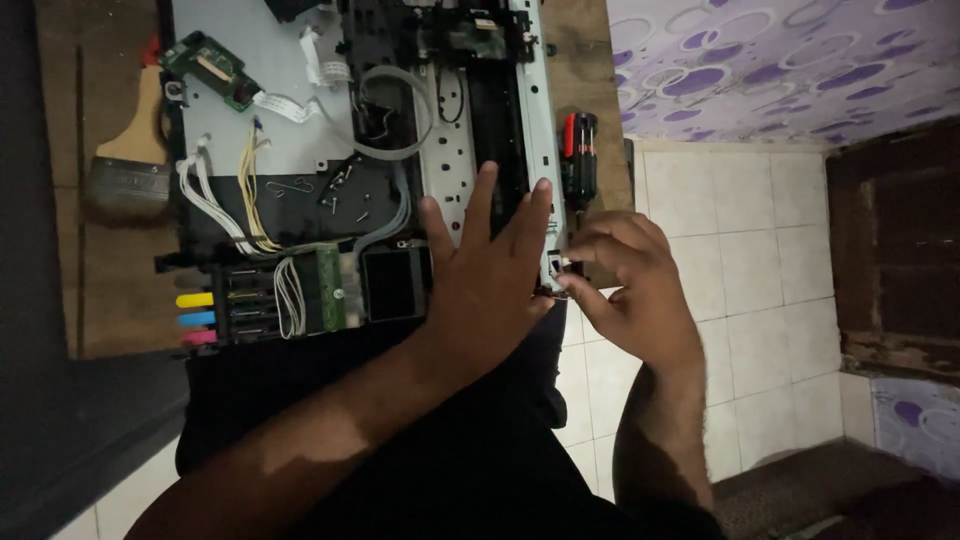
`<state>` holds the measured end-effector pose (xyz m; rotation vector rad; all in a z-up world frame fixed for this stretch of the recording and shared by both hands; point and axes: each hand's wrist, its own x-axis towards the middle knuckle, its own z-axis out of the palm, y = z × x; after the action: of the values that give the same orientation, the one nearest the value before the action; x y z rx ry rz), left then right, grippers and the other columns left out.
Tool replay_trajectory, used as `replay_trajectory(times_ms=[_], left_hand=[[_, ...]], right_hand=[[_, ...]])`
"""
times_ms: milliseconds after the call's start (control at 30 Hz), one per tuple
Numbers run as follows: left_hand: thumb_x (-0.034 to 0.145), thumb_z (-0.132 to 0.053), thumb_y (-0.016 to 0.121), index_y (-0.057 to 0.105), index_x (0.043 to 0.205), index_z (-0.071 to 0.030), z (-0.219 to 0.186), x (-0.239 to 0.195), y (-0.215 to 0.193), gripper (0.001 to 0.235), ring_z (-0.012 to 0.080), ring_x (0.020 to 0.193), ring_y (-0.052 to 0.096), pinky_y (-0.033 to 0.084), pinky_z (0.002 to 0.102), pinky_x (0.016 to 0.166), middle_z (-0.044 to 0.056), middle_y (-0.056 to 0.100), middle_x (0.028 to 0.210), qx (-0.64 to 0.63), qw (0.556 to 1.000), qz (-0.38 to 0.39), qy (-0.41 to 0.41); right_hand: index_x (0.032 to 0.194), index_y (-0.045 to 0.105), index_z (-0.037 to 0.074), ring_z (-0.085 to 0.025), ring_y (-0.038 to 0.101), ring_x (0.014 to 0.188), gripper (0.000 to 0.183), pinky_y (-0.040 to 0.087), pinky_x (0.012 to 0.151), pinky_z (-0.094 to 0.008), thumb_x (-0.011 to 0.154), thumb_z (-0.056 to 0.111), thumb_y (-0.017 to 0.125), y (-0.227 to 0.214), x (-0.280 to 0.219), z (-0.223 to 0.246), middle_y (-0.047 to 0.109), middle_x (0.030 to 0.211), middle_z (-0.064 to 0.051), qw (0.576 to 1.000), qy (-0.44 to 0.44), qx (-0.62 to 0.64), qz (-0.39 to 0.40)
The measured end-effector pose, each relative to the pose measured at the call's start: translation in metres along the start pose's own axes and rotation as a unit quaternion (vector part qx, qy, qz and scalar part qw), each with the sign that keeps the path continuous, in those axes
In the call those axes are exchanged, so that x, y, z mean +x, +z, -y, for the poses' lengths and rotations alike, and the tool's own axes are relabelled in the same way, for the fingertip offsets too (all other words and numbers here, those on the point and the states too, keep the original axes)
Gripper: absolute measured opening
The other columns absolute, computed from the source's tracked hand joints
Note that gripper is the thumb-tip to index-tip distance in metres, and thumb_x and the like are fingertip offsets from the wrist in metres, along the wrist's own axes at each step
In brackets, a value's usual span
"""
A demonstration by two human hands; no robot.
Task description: The person cleans the internal components of a disassembled printer using a paintbrush to remove dust. They then use a screwdriver to tighten screws on the printer's metal frame.
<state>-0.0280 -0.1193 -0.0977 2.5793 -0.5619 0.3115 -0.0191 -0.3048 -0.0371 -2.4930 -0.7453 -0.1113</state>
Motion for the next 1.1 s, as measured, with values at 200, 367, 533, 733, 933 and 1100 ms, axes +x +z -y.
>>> replay_trajectory(times_ms=[200, 367, 533, 733, 933, 1100], left_hand=[[0.062, -0.05, 0.097, 0.019, 0.162, -0.008, 0.0, 0.001, -0.002, 0.134, 0.0391, 0.158, 0.02, 0.017, 0.083, 0.111, 0.0, 0.045, 0.164, -0.036, 0.999, 0.002, -0.005], [0.062, -0.055, 0.096, 0.018, 0.162, -0.008, 0.0, 0.0, -0.003, 0.136, 0.0398, 0.158, 0.023, 0.021, 0.082, 0.111, 0.0, 0.046, 0.164, -0.011, 1.0, -0.013, 0.004], [0.065, -0.064, 0.088, 0.02, 0.162, -0.008, -0.003, 0.002, -0.005, 0.131, 0.0394, 0.157, 0.022, 0.023, 0.079, 0.111, -0.001, 0.041, 0.166, 0.049, 0.999, 0.009, 0.005], [0.062, -0.061, 0.09, 0.024, 0.161, -0.009, -0.004, 0.004, -0.005, 0.129, 0.0386, 0.156, 0.021, 0.025, 0.081, 0.108, -0.002, 0.045, 0.162, 0.035, 0.999, 0.01, 0.003], [0.061, -0.059, 0.092, 0.023, 0.161, -0.01, -0.001, 0.004, -0.007, 0.131, 0.039, 0.155, 0.02, 0.024, 0.083, 0.106, -0.002, 0.047, 0.16, 0.016, 1.0, 0.008, -0.001], [0.056, -0.058, 0.093, 0.028, 0.159, -0.009, -0.002, 0.005, -0.004, 0.131, 0.0387, 0.155, 0.024, 0.025, 0.082, 0.107, -0.002, 0.051, 0.156, 0.014, 1.0, 0.005, -0.005]], right_hand=[[0.107, 0.072, 0.012, -0.02, 0.06, 0.109, 0.019, 0.049, 0.095, -0.034, 0.091, 0.021, 0.078, 0.007, -0.007, 0.005, 0.063, 0.108, -0.004, 0.985, 0.151, 0.086, -0.005], [0.109, 0.069, 0.01, -0.02, 0.063, 0.103, 0.021, 0.049, 0.095, -0.033, 0.091, 0.017, 0.078, 0.005, -0.001, 0.019, 0.062, 0.106, -0.006, 0.979, 0.182, 0.094, -0.005], [0.116, 0.06, 0.009, -0.02, 0.062, 0.11, 0.031, 0.049, 0.097, -0.033, 0.09, 0.015, 0.077, 0.006, 0.001, 0.017, 0.064, 0.113, -0.005, 0.97, 0.223, 0.097, 0.0], [0.121, 0.052, 0.01, -0.019, 0.06, 0.103, 0.047, 0.051, 0.097, -0.032, 0.084, 0.002, 0.079, 0.0, 0.009, 0.016, 0.058, 0.114, -0.005, 0.965, 0.237, 0.112, 0.029], [0.126, 0.058, 0.015, -0.012, 0.058, 0.103, 0.042, 0.044, 0.088, -0.029, 0.088, 0.014, 0.076, -0.008, 0.012, 0.006, 0.058, 0.106, 0.002, 0.957, 0.241, 0.146, 0.075], [0.128, 0.062, 0.019, -0.009, 0.061, 0.104, 0.042, 0.047, 0.075, -0.027, 0.088, 0.013, 0.072, -0.011, 0.016, 0.013, 0.06, 0.106, 0.003, 0.926, 0.335, 0.16, 0.073]])
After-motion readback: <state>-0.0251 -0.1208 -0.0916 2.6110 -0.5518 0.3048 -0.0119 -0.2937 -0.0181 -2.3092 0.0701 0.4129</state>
